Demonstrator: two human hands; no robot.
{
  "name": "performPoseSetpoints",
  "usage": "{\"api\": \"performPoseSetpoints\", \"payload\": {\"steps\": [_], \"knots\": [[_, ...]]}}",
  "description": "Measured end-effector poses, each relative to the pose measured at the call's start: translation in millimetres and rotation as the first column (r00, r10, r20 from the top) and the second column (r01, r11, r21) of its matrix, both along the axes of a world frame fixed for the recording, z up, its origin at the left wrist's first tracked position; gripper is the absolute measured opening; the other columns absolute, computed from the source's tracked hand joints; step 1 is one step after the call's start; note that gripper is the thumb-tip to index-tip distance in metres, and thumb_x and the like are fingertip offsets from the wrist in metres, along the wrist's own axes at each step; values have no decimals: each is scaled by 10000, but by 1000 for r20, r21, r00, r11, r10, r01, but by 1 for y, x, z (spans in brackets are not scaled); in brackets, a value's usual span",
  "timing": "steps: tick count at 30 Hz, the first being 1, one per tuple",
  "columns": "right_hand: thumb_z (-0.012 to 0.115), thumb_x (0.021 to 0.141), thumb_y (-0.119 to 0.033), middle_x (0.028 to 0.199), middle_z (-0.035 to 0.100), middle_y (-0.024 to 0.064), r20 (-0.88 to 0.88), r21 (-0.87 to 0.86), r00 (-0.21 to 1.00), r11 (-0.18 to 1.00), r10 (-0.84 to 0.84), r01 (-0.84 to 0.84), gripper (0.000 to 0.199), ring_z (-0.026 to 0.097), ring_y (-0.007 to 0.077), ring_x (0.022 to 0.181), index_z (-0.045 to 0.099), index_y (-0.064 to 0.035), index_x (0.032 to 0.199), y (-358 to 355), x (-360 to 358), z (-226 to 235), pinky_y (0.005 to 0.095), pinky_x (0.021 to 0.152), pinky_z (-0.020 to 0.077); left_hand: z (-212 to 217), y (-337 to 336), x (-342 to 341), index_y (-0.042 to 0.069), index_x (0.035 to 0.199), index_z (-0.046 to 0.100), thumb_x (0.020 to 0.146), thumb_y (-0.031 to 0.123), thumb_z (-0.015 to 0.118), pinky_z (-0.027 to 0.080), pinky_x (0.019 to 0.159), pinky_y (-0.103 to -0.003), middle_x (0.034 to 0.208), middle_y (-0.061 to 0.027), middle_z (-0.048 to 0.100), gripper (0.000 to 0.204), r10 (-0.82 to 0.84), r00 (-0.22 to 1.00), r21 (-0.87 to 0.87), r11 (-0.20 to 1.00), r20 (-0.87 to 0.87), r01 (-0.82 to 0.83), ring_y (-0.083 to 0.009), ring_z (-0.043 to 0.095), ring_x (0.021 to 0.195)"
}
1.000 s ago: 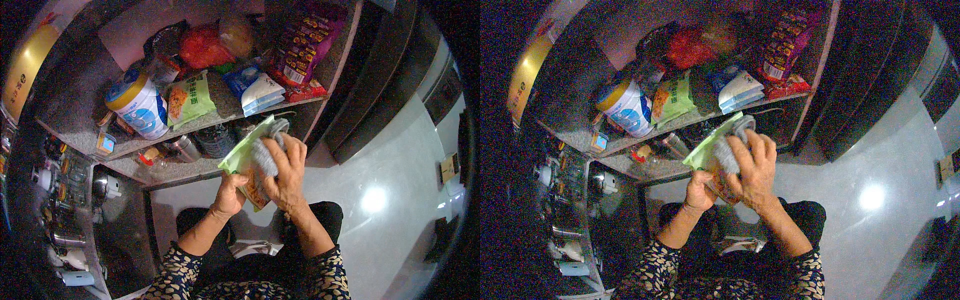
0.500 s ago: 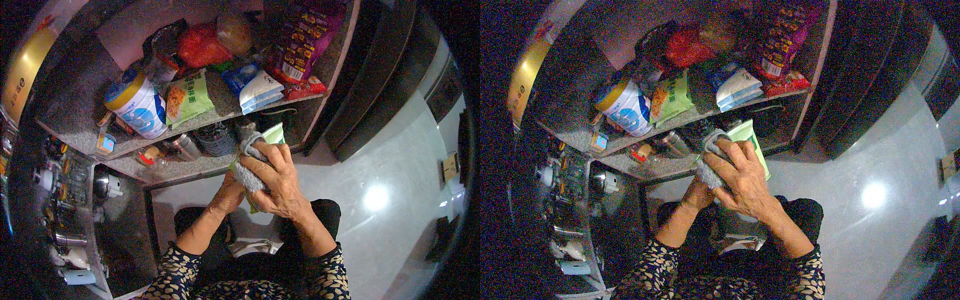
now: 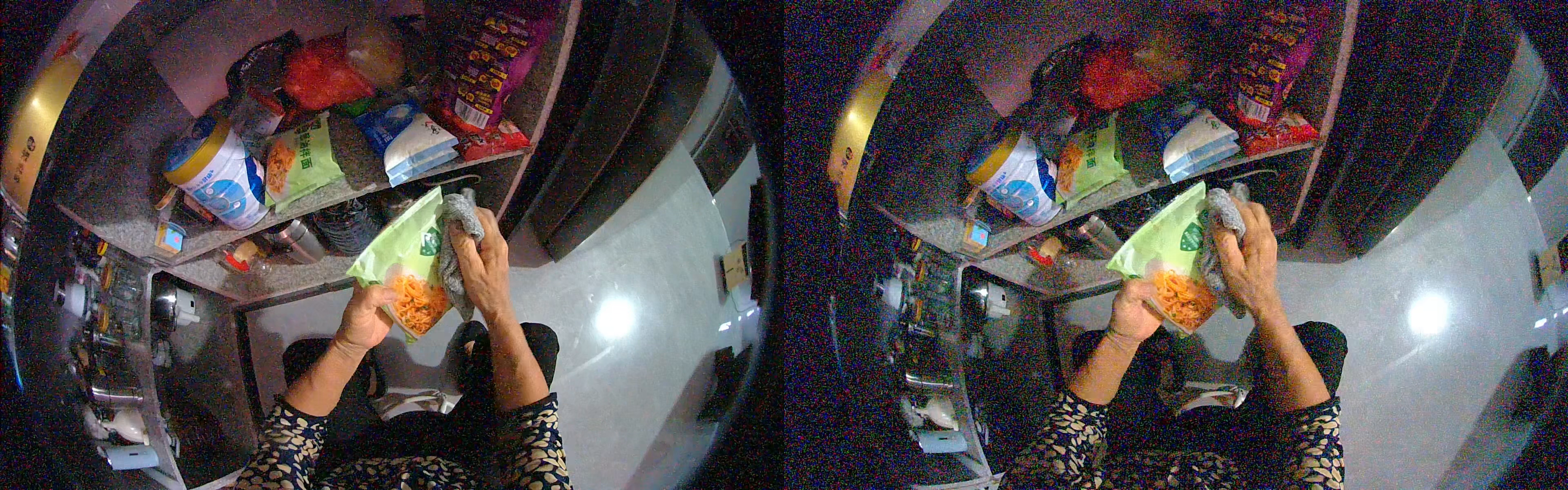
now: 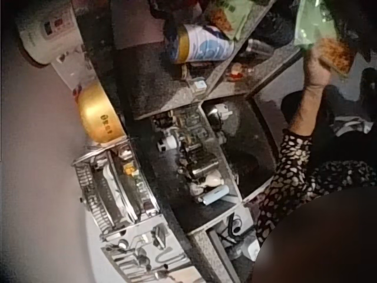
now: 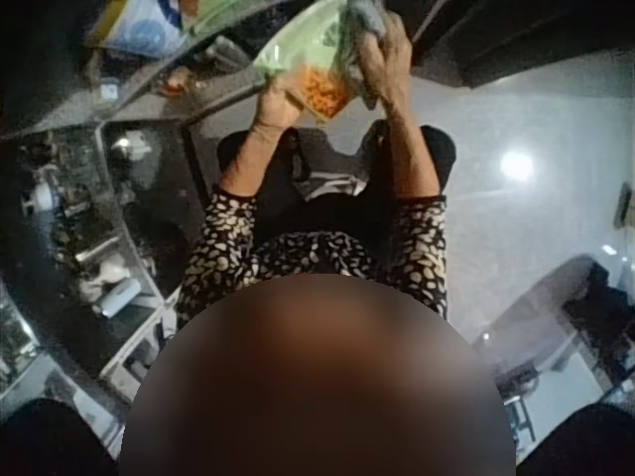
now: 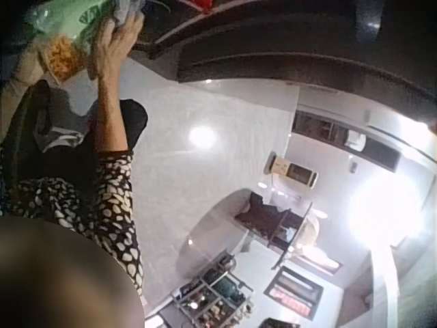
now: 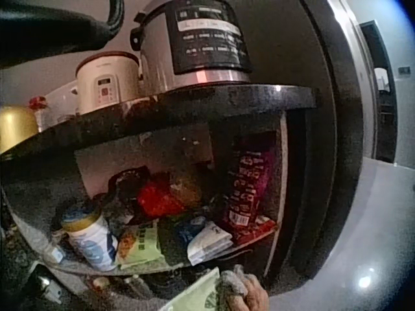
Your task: The person sits on the floor in front of a low cabinet and wipes the surfaces of various pantry items with a cloth. They clean a small glass jar, a large cylindrical tin, and several green packets of instant noodles, handling each item individually and returning them to the shelf.
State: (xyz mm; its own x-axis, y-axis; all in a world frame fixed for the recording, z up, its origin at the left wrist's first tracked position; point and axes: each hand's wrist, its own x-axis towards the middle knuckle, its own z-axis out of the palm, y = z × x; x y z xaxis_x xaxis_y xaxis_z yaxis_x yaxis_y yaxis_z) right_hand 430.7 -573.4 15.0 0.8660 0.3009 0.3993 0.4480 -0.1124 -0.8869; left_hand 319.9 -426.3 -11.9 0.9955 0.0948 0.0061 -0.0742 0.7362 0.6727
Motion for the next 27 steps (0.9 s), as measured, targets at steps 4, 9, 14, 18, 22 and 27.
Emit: {"api": "performPoseSetpoints", "payload": {"steps": [4, 9, 14, 18, 22, 27], "knots": [[496, 815, -206, 947, 561, 139, -192, -75, 964, 977, 181, -199, 358, 563, 235, 858, 546, 27, 1082, -10, -4, 20, 322, 767, 437, 1, 12, -1, 11, 1298, 374, 772, 199, 487, 381, 997, -433, 1251, -140, 493, 570, -29, 999, -127, 991, 18, 31, -280, 496, 1145], [561, 739, -129, 958, 518, 202, 221, -417, 964, 908, 150, -46, 401, 523, 366, 853, 537, 31, 1105, -20, -15, 9, 394, 753, 453, 6, 18, 0, 16, 1247, 434, 794, 195, 486, 399, 978, -422, 1215, -129, 526, 491, 49, 999, -221, 974, -5, -49, -276, 526, 1109], [645, 701, -119, 992, 510, 186, 368, -638, 909, 764, 195, 94, 413, 517, 362, 884, 552, 16, 1080, -27, -42, 9, 438, 740, 469, 16, 16, 2, 4, 1240, 440, 794, 204, 486, 407, 969, -418, 1197, -131, 539, 491, 142, 990, -202, 969, -15, -142, -272, 528, 1107], [641, 704, -92, 975, 500, 179, 266, -440, 914, 882, 308, -169, 439, 515, 344, 877, 545, 12, 1120, -37, -35, 25, 402, 757, 456, 3, 23, 5, 2, 1205, 467, 789, 229, 498, 408, 960, -421, 1138, -142, 564, 475, 4, 999, -234, 972, -32, -11, -270, 544, 1060], [587, 715, -31, 1103, 466, 197, 386, -316, 923, 941, 11, 121, 482, 448, 364, 990, 511, -30, 1192, -14, -21, 28, 402, 869, 390, -1, 7, 9, 38, 1244, 443, 863, 392, 494, 390, 968, -439, 1182, -125, 539, 523, -59, 998, -232, 971, 4, 58, -271, 518, 1094], [640, 643, -107, 1194, 467, 188, 497, -359, 867, 919, 39, 164, 559, 435, 372, 1025, 522, -68, 1188, 12, -22, 24, 442, 900, 400, 25, -11, 15, 92, 1340, 357, 864, 642, 340, 354, 1009, -440, 1311, -98, 457, 727, 22, 1000, -192, 981, -18, -25, -289, 446, 1196]]}}
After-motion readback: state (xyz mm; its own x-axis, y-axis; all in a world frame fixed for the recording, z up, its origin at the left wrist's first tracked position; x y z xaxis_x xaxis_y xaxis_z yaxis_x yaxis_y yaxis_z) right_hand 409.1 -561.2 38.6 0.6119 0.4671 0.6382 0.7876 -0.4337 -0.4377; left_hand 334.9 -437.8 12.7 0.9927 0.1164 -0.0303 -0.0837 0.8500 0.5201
